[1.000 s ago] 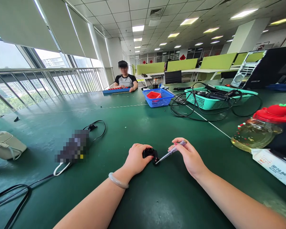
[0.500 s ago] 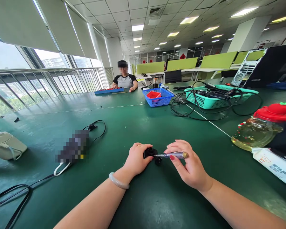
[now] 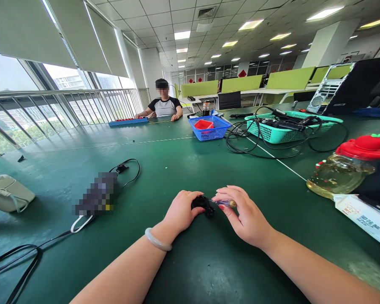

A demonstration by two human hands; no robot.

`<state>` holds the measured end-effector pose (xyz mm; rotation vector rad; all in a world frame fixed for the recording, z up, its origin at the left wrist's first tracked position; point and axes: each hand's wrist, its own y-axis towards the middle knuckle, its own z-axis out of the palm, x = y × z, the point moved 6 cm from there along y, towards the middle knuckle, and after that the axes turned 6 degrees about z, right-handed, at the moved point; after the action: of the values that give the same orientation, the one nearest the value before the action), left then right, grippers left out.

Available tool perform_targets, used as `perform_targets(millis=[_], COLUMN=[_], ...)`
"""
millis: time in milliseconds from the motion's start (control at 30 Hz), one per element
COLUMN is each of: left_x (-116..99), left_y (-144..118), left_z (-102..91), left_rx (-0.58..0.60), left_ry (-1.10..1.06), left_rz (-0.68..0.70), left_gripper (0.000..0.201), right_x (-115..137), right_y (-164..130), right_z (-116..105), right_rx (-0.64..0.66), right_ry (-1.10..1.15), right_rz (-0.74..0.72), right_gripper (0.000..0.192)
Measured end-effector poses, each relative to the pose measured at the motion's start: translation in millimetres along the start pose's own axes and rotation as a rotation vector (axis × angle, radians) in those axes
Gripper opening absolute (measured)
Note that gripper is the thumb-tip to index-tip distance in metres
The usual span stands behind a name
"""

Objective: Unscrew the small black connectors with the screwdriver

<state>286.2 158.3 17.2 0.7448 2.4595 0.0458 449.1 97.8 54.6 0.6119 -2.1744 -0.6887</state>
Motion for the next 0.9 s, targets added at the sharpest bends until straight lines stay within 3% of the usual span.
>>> perform_targets(millis=[133,267,567,667,900], left_x=[0.5,0.7,-2.7,-2.7,-7.5], left_y=[0.2,0.5,0.3,0.8,0.9], left_z=[0.8,1.1,-0.4,-0.5,1.2], left_rx=[0.003,0.009,0.026,0.036,0.068], left_ry=[0.010,0.024,0.034,0.048,0.145], left_rz=[0.000,0.000,0.013,0.010,0.086], left_gripper=[0.042,0.045,0.044,0.044,0.044], right_x=[2.2,0.5,1.4,4.2,1.1], right_y=[-1.8,-3.9,-3.0,-1.9,-1.7], right_z=[-6.6,-3.7,1.7,3.1,2.9], right_rx=[-0.054,-0.018,-0.012,0.001,-0.011], right_ry=[0.056,0.070,0.034,-0.003,0.031], right_rz=[0.013,0.054,-0.036,-0.086,-0.051], right_gripper=[0.021,0.019,0.042,0.042,0.039])
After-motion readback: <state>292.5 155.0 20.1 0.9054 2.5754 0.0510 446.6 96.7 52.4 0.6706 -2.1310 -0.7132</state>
